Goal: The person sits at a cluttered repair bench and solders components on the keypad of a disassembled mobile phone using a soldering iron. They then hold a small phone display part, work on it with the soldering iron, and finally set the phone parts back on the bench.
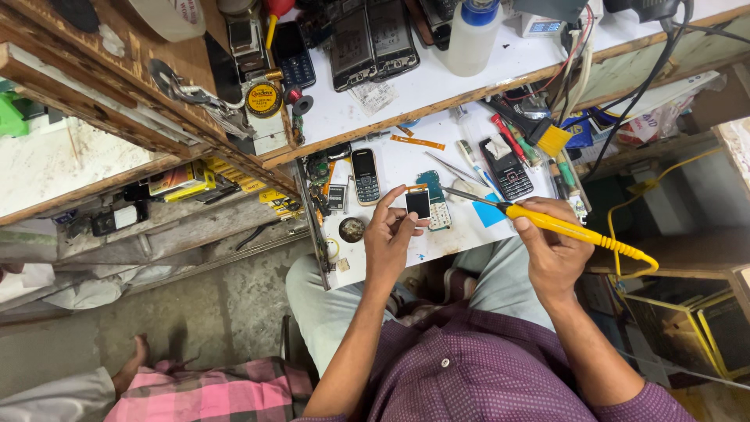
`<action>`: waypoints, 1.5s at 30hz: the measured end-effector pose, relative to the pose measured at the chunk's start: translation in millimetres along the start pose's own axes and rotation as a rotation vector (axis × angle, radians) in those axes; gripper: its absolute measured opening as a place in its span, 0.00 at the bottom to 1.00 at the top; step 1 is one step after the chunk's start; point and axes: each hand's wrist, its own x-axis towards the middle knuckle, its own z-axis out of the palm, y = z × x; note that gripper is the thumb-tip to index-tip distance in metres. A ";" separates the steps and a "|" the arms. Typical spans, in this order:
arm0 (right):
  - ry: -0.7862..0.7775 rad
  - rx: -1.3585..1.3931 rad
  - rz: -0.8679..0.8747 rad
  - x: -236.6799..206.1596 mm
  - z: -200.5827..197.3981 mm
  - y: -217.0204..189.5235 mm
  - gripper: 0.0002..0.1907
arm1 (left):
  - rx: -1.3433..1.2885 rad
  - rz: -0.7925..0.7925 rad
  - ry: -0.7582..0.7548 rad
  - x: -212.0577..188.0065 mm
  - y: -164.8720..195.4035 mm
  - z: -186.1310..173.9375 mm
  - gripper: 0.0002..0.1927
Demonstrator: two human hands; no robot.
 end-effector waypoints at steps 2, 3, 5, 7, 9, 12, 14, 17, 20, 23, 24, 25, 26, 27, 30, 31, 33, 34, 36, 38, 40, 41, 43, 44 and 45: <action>-0.017 -0.011 -0.045 -0.4 0.8 -1.0 0.10 | -0.002 -0.004 0.002 -0.2 0.9 0.2 0.27; -0.028 -0.001 -0.075 -0.4 1.6 -1.5 0.11 | -0.003 -0.006 0.003 -0.4 1.3 0.5 0.27; -0.049 -0.022 -0.137 0.1 2.5 -3.4 0.11 | -0.001 -0.013 0.005 -1.3 2.2 0.8 0.27; -0.065 -0.085 -0.203 0.9 3.1 -6.2 0.12 | 0.007 -0.022 0.007 -2.3 2.9 1.0 0.27; -0.089 -0.148 -0.246 1.5 3.5 -10.0 0.12 | 0.021 -0.017 0.003 -2.7 3.3 1.1 0.27; -0.120 -0.194 -0.262 1.6 4.5 -16.2 0.13 | 0.028 -0.012 -0.006 -3.7 2.9 2.3 0.26; -0.134 -0.211 -0.273 1.8 6.0 -19.5 0.13 | 0.019 -0.006 -0.010 -4.5 2.7 2.3 0.26; -0.145 -0.236 -0.298 3.0 7.9 -22.8 0.13 | 0.009 0.002 -0.012 -5.2 2.5 2.7 0.26; -0.150 -0.242 -0.303 3.9 8.9 -24.9 0.13 | 0.024 -0.005 -0.013 -5.5 3.3 2.7 0.26; -0.161 -0.241 -0.311 3.4 10.1 -27.0 0.13 | 0.031 -0.012 -0.015 -6.4 5.7 2.7 0.26; -0.167 -0.242 -0.314 3.2 10.5 -27.7 0.13 | 0.035 -0.010 -0.015 -6.9 6.6 3.6 0.26; -0.172 -0.243 -0.318 3.0 11.5 -28.2 0.13 | 0.040 -0.008 -0.015 -7.2 7.8 3.6 0.26; -0.178 -0.240 -0.322 3.0 12.3 -28.6 0.13 | 0.052 -0.015 -0.016 -7.7 9.1 3.8 0.26; -0.184 -0.238 -0.327 3.1 13.3 -28.9 0.13 | 0.064 -0.022 -0.018 -8.4 10.2 4.2 0.26; -0.200 -0.220 -0.357 4.2 16.0 -29.0 0.13 | 0.084 -0.031 -0.021 -9.4 13.1 4.7 0.26; -0.206 -0.213 -0.369 4.4 16.6 -29.1 0.13 | 0.087 -0.034 -0.022 -9.8 13.6 5.0 0.26; -0.209 -0.217 -0.368 4.5 17.4 -29.2 0.13 | 0.081 -0.032 -0.021 -9.5 13.9 5.5 0.25; -0.211 -0.219 -0.367 4.4 17.6 -29.2 0.13 | 0.078 -0.031 -0.020 -9.5 13.7 5.6 0.25; -0.214 -0.225 -0.365 4.0 17.7 -29.3 0.13 | 0.077 -0.021 -0.023 -9.6 12.9 5.9 0.25; -0.217 -0.229 -0.367 3.6 18.1 -29.3 0.13 | 0.079 -0.014 -0.025 -9.7 12.0 5.1 0.25; -0.218 -0.228 -0.371 3.7 18.3 -29.2 0.13 | 0.084 -0.011 -0.027 -10.0 10.9 5.6 0.25; -0.218 -0.235 -0.366 3.9 18.7 -29.1 0.13 | 0.081 -0.009 -0.029 -10.2 10.6 5.2 0.25; -0.217 -0.248 -0.355 4.4 18.8 -29.1 0.13 | 0.075 -0.004 -0.033 -10.6 10.0 5.1 0.25; -0.213 -0.248 -0.355 4.7 18.7 -29.0 0.13 | 0.074 -0.009 -0.033 -10.8 9.6 5.5 0.25; -0.208 -0.247 -0.355 4.8 19.0 -29.1 0.13 | 0.073 -0.012 -0.032 -10.9 9.5 5.2 0.25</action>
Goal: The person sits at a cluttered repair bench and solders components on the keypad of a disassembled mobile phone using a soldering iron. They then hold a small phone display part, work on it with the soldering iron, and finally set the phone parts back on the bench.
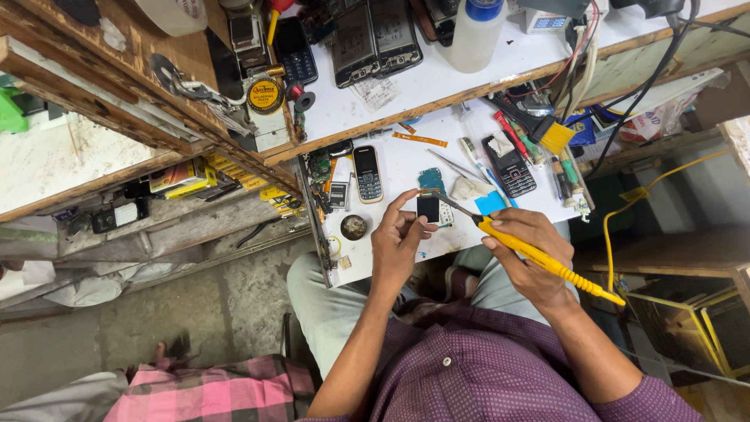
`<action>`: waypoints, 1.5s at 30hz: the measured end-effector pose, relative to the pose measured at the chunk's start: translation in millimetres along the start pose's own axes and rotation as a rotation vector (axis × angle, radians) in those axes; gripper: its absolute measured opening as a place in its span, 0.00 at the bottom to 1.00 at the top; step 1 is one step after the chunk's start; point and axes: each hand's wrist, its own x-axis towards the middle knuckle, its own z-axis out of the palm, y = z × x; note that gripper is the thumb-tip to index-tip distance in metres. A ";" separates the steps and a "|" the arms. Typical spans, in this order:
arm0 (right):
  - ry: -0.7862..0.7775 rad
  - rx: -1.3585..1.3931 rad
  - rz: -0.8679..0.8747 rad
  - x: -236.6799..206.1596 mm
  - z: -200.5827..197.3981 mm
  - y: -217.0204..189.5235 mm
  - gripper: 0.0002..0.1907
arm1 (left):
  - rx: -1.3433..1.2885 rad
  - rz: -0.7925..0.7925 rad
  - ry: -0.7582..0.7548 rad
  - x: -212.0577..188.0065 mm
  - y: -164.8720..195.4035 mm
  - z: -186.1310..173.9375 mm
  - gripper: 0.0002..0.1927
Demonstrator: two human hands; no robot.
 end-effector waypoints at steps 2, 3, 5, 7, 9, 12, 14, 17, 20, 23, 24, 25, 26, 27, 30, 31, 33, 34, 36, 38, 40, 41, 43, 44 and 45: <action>0.004 0.002 -0.003 0.1 0.0 -0.2 0.13 | 0.001 0.001 0.002 0.2 -0.2 -0.5 0.25; 0.003 0.003 -0.005 -0.1 -0.4 -0.3 0.13 | 0.002 0.005 0.002 0.3 -0.3 -0.5 0.25; -0.001 0.009 -0.013 -0.5 -0.1 -0.7 0.13 | 0.010 0.011 0.003 0.2 -0.4 -1.5 0.25; -0.006 0.022 -0.021 -1.0 0.3 -0.8 0.13 | 0.025 0.015 0.003 0.0 -0.5 -2.0 0.25; -0.009 0.027 -0.023 -1.3 1.2 -0.6 0.13 | 0.035 0.018 0.002 -0.3 -0.7 -2.4 0.25; -0.010 0.013 -0.016 -1.2 2.1 0.2 0.14 | 0.025 0.022 -0.004 -0.8 -1.2 -2.3 0.24; -0.007 0.000 -0.011 -1.2 2.1 0.5 0.14 | 0.015 0.022 -0.006 -1.0 -1.4 -2.1 0.24; -0.002 -0.001 -0.014 -1.6 1.7 0.3 0.13 | 0.008 0.020 -0.004 -1.2 -1.5 -2.3 0.24; -0.008 0.011 -0.025 -1.9 1.5 -0.1 0.13 | -0.002 0.020 -0.005 -1.3 -1.4 -2.5 0.24; -0.012 0.008 -0.024 -1.5 1.8 0.5 0.13 | -0.013 0.017 -0.009 -1.0 -1.5 -1.5 0.24; -0.012 0.004 -0.017 -1.4 2.1 0.5 0.13 | -0.015 0.016 -0.009 -1.1 -1.5 -1.7 0.24; -0.013 0.000 -0.009 -1.4 2.1 0.5 0.14 | -0.018 0.014 -0.008 -1.2 -1.7 -1.6 0.24; -0.009 -0.002 -0.012 -1.5 2.1 0.4 0.14 | -0.018 0.015 -0.009 -1.2 -1.8 -1.5 0.24; -0.004 -0.005 -0.015 -1.6 1.9 0.4 0.14 | -0.019 0.016 -0.010 -1.2 -2.0 -1.1 0.24; -0.003 0.010 -0.018 -2.4 2.3 -0.2 0.13 | -0.011 0.016 -0.008 -1.5 -2.5 -2.2 0.24; -0.004 0.017 -0.018 -2.6 2.3 -0.1 0.13 | -0.007 0.015 -0.008 -1.4 -2.7 -2.0 0.24; -0.011 0.012 -0.021 -2.7 2.9 0.2 0.13 | -0.012 0.014 -0.009 -1.3 -3.0 -1.9 0.24; -0.014 0.009 -0.023 -2.6 3.1 0.5 0.13 | -0.014 0.013 -0.010 -1.1 -3.1 -1.6 0.24; -0.013 0.001 -0.007 -2.4 3.1 1.1 0.14 | -0.015 0.013 -0.014 -1.3 -3.1 -1.1 0.24; -0.010 -0.001 -0.004 -2.2 2.5 1.6 0.14 | -0.019 0.013 -0.014 -1.5 -2.9 -0.7 0.24; -0.004 0.001 -0.016 -2.2 1.8 1.7 0.13 | -0.025 0.014 -0.012 -1.3 -2.6 -0.5 0.24; -0.002 0.008 -0.017 -2.4 1.5 1.7 0.13 | -0.022 0.010 -0.010 -1.3 -2.4 -0.7 0.24; 0.001 0.021 -0.018 -2.8 0.9 1.4 0.13 | -0.018 0.001 -0.007 -1.4 -2.1 -0.4 0.24; 0.000 0.018 -0.016 -2.8 1.0 1.2 0.13 | -0.017 0.004 -0.007 -1.6 -1.9 -1.0 0.24; -0.001 0.015 -0.015 -2.9 0.9 1.3 0.12 | -0.015 0.006 -0.007 -1.7 -1.6 -1.4 0.24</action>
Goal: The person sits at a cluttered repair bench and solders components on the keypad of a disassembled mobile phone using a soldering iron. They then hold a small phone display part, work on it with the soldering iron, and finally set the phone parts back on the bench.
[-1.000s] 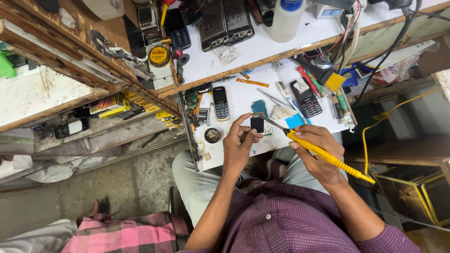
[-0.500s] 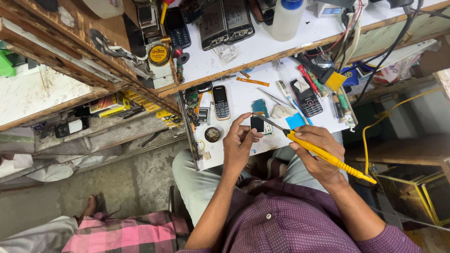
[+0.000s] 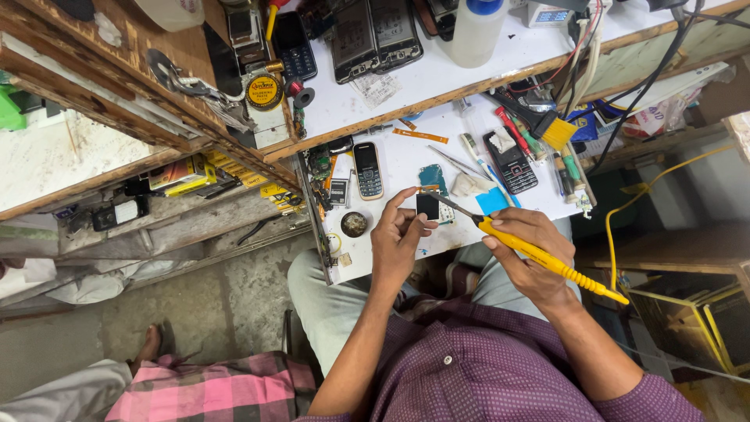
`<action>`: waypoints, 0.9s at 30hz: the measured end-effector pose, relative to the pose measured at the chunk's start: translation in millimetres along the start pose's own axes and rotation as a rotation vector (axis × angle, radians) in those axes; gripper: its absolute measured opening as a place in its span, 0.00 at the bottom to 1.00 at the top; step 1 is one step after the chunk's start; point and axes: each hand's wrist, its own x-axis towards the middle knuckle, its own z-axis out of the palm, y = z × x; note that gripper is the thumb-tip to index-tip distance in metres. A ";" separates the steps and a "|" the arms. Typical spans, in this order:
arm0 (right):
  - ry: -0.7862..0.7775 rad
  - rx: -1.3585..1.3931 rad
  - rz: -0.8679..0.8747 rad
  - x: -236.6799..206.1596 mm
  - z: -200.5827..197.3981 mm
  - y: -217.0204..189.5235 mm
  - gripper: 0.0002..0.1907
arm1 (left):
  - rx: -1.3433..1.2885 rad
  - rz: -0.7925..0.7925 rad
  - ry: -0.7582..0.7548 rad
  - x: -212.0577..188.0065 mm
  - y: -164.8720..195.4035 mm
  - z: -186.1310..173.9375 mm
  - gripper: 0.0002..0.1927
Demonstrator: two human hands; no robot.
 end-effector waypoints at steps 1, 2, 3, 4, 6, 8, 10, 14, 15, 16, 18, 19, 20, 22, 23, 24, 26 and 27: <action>-0.002 -0.003 0.002 0.1 0.0 0.0 0.12 | 0.001 0.002 0.000 -0.3 0.2 -0.1 0.24; -0.002 -0.009 0.005 0.2 -0.1 0.2 0.12 | -0.001 0.002 -0.001 -0.4 0.1 0.5 0.24; -0.002 -0.016 0.009 0.3 0.1 0.3 0.13 | -0.003 0.003 -0.002 -0.4 0.1 0.8 0.24; -0.001 -0.022 0.013 0.4 0.0 0.6 0.13 | -0.005 0.005 -0.003 -0.4 0.1 0.9 0.24; 0.007 -0.025 0.003 0.4 -0.5 0.9 0.13 | -0.002 0.000 -0.001 -0.8 -0.1 1.5 0.24; 0.009 -0.020 0.003 0.0 -0.5 0.9 0.13 | -0.006 -0.003 0.000 -0.7 -0.2 0.5 0.24; 0.006 -0.008 0.014 -0.5 -1.0 0.8 0.13 | -0.016 -0.006 -0.001 -0.7 -0.3 0.2 0.24; 0.008 0.002 0.007 -0.5 -0.1 1.3 0.12 | -0.010 -0.001 -0.001 -1.1 -0.5 0.3 0.24; 0.007 -0.001 0.011 -0.4 0.3 1.5 0.12 | -0.012 0.001 -0.001 -1.0 -0.4 0.3 0.24; 0.007 -0.005 0.014 -0.2 0.2 1.7 0.12 | -0.013 0.003 -0.001 -1.1 -0.4 0.4 0.24; 0.011 -0.003 0.015 0.1 -0.5 2.0 0.12 | -0.005 0.003 0.002 -1.3 -0.4 0.8 0.24; 0.013 -0.002 0.015 0.1 -0.6 1.8 0.12 | -0.001 0.003 0.004 -1.5 -0.3 0.1 0.24; 0.013 -0.001 0.015 -0.2 -1.1 1.7 0.12 | -0.004 0.003 0.003 -1.4 -0.2 -0.5 0.24; 0.012 0.001 0.015 -0.7 -1.9 1.2 0.12 | -0.011 0.002 0.003 -1.1 -0.2 -0.8 0.24; 0.011 0.004 0.013 -0.9 -1.8 1.1 0.12 | -0.009 0.005 0.003 -1.1 -0.2 -1.2 0.24; 0.010 0.006 0.011 -1.0 -1.6 1.3 0.12 | -0.008 0.008 0.003 -1.0 -0.1 -1.3 0.24; 0.010 0.006 0.013 -1.0 -1.2 1.9 0.12 | -0.001 0.007 0.002 -1.3 -0.2 -0.9 0.24; 0.011 0.003 0.016 -0.8 -0.7 2.5 0.12 | 0.004 0.003 0.002 -1.5 -0.2 -0.9 0.24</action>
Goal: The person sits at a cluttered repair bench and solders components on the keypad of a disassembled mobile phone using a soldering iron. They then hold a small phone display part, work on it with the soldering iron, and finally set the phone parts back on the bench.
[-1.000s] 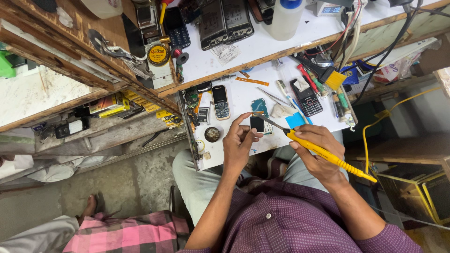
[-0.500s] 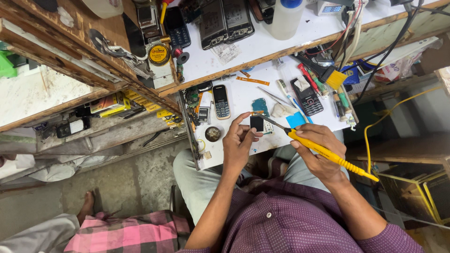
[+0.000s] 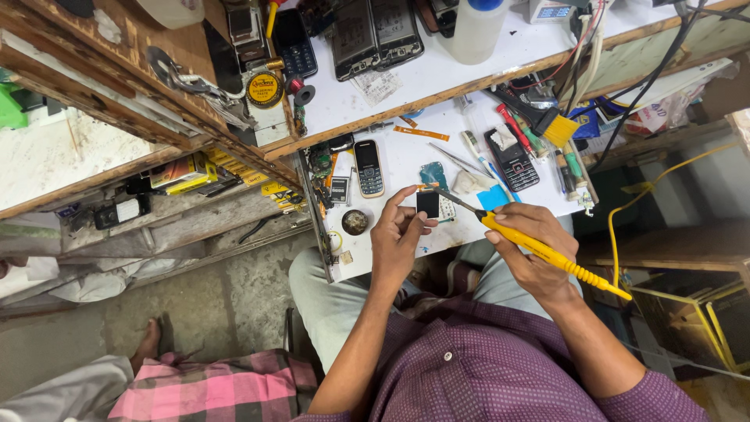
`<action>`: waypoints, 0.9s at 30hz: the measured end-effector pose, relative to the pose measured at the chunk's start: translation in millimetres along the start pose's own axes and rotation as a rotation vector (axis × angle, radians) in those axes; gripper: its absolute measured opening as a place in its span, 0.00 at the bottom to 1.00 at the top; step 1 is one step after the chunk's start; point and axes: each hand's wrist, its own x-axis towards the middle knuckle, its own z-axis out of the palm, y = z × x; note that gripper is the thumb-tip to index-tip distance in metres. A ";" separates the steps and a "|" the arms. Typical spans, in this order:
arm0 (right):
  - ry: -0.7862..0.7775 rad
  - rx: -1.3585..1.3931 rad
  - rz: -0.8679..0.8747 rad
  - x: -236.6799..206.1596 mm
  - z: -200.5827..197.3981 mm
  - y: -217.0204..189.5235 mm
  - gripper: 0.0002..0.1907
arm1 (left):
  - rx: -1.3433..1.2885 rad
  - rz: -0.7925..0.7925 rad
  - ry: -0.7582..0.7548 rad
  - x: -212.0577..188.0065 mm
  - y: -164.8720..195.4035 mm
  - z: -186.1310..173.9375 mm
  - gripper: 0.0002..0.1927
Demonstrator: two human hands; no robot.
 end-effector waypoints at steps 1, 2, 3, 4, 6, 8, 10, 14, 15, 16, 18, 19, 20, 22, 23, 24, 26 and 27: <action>0.001 -0.003 0.002 0.0 -0.1 0.4 0.12 | 0.005 -0.003 0.000 0.0 -0.1 0.2 0.24; 0.001 -0.008 0.004 0.1 -0.3 0.6 0.12 | 0.007 -0.003 -0.001 0.0 -0.2 0.4 0.24; 0.000 -0.012 0.006 -0.2 -1.1 0.8 0.12 | 0.008 -0.003 0.000 -0.3 -0.4 0.7 0.24; -0.001 -0.016 0.007 -0.3 -1.4 0.7 0.12 | 0.009 -0.003 0.001 -0.4 -0.6 0.2 0.24; -0.007 -0.014 0.008 -1.0 -2.4 0.2 0.12 | -0.003 0.000 0.002 0.1 -1.2 -0.3 0.24; -0.009 -0.010 0.007 -1.2 -2.4 0.1 0.12 | -0.014 0.001 0.002 0.1 -2.0 -0.4 0.24; -0.008 -0.001 0.000 -0.8 -1.4 0.5 0.12 | -0.021 0.000 0.000 0.1 -2.7 -0.5 0.24; 0.000 -0.025 0.003 0.5 -0.3 1.2 0.12 | -0.022 0.001 0.004 0.5 -4.0 -0.5 0.24; -0.002 -0.032 0.006 0.5 -0.9 1.2 0.12 | -0.024 0.003 0.006 0.8 -4.4 -0.4 0.24; -0.005 -0.038 0.010 0.2 -1.1 0.8 0.12 | -0.027 0.005 0.008 0.8 -4.8 -1.1 0.24; -0.007 -0.035 0.012 -0.6 -1.5 0.2 0.12 | -0.025 0.007 0.011 1.3 -5.6 -2.2 0.24; -0.008 -0.034 0.015 -1.1 -1.7 0.1 0.12 | -0.025 0.007 0.012 1.3 -6.1 -2.4 0.24; -0.010 -0.033 0.014 -1.5 -1.3 0.1 0.12 | -0.020 0.005 0.014 1.5 -6.5 -3.0 0.24; -0.013 -0.029 0.013 -1.8 -0.5 0.5 0.12 | -0.011 0.001 0.017 1.9 -7.3 -3.3 0.24; -0.011 -0.026 0.017 -1.7 -0.1 1.0 0.12 | -0.018 0.001 0.016 1.6 -7.7 -2.9 0.24; -0.010 -0.024 0.020 -1.5 0.6 1.3 0.12 | -0.025 0.001 0.014 1.1 -7.9 -2.8 0.24; -0.007 -0.027 0.020 -1.1 0.7 2.1 0.12 | -0.031 0.004 0.011 1.0 -8.1 -2.4 0.24; -0.005 -0.032 0.016 -1.0 0.3 2.3 0.12 | -0.030 0.007 0.011 1.1 -8.2 -2.0 0.24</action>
